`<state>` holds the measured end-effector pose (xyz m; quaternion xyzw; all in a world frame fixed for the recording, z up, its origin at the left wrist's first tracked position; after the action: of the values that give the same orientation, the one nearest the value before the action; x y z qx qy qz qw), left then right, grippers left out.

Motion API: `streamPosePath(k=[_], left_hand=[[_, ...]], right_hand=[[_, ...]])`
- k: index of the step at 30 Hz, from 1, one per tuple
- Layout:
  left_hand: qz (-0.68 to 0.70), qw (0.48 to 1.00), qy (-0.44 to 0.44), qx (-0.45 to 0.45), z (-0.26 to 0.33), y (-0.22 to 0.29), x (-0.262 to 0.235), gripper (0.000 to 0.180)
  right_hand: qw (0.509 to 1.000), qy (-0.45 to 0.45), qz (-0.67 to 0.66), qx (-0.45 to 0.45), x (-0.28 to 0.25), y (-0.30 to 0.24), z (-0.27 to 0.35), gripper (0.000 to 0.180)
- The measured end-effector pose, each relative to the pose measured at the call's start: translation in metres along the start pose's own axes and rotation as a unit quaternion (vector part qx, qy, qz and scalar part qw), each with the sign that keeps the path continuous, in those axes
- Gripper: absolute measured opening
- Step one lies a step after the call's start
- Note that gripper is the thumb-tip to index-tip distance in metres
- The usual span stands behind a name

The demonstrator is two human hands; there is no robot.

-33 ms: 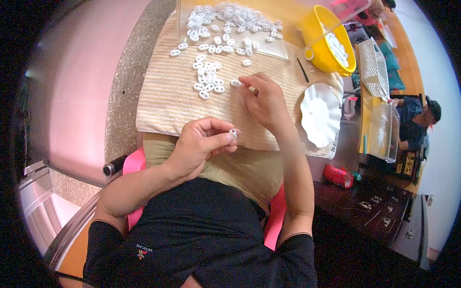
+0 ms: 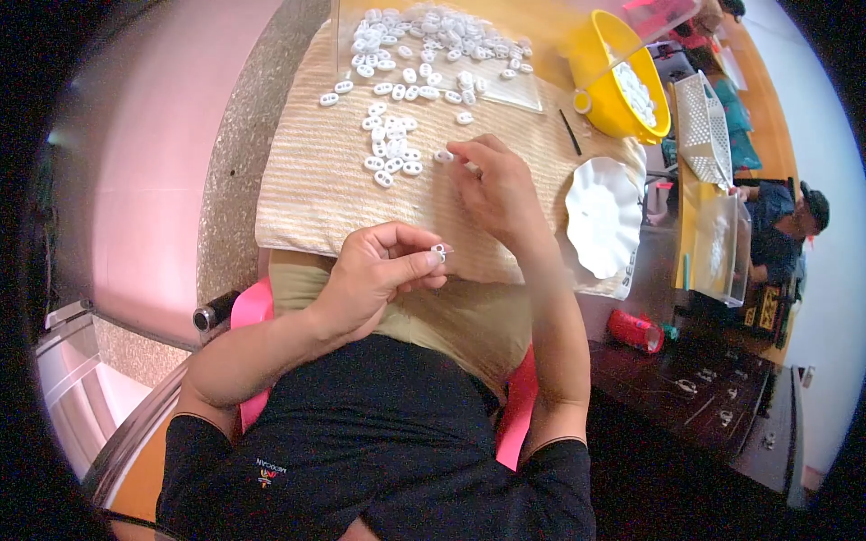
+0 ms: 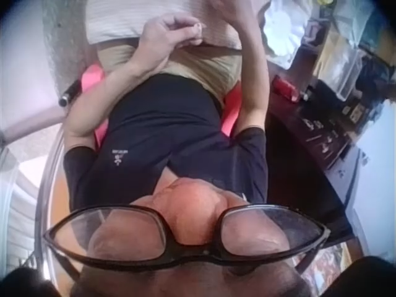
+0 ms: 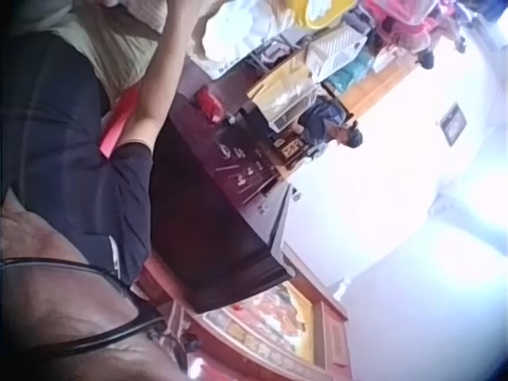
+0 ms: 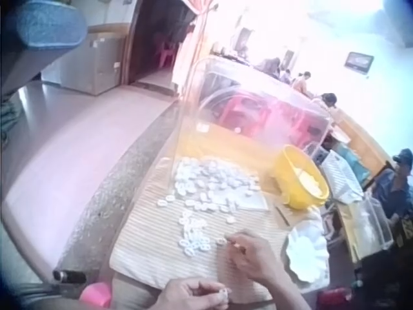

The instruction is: Inspecting and sorting small white plastic components at a workbench.

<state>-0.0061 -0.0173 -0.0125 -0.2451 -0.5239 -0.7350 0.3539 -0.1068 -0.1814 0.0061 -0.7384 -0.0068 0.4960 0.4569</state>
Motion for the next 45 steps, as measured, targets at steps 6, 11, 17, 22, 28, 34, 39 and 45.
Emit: streamPosePath(k=[6,11,17,22,28,34,39,45], left_hand=[[-0.029,0.999,-0.003,-0.030,0.001,0.002,0.000,0.013],[-0.023,0.999,-0.004,-0.035,0.001,0.003,-0.001,0.014],[-0.011,0.999,0.000,-0.031,0.000,0.002,0.000,0.014],[-0.010,0.999,0.002,-0.036,0.001,0.004,0.000,0.014],[0.011,0.999,0.009,-0.032,-0.001,0.002,-0.003,0.014],[0.013,0.999,0.009,-0.041,-0.002,0.003,-0.003,0.015],[0.024,0.999,0.017,-0.046,-0.001,0.007,-0.002,0.015],[0.024,0.998,0.024,-0.043,-0.003,0.006,-0.005,0.016]], right_hand=[[0.993,-0.047,0.111,0.002,0.005,-0.008,-0.010,0.018],[0.991,-0.043,0.125,0.027,0.006,-0.009,-0.009,0.018],[0.992,-0.061,0.102,0.038,0.005,-0.011,-0.006,0.019],[0.990,-0.071,0.121,-0.007,0.002,-0.008,-0.002,0.019],[0.987,-0.093,0.128,-0.020,-0.003,-0.008,0.002,0.023],[0.995,-0.078,-0.024,0.064,-0.007,0.007,0.013,0.026],[0.971,-0.067,-0.190,0.126,-0.012,0.021,0.022,0.026],[0.930,-0.059,-0.322,0.165,-0.014,0.020,0.026,0.028]])
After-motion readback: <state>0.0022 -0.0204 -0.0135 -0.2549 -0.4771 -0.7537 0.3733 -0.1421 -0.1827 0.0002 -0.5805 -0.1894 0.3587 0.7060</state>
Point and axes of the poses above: each hand's wrist, its own z-axis away from the middle knuckle, its own x-axis out of the palm, y = z × x, the point moved 2 cm from there along -z, towards the middle knuckle, and after that the axes turned 2 degrees about -y, right-handed, at the moved point
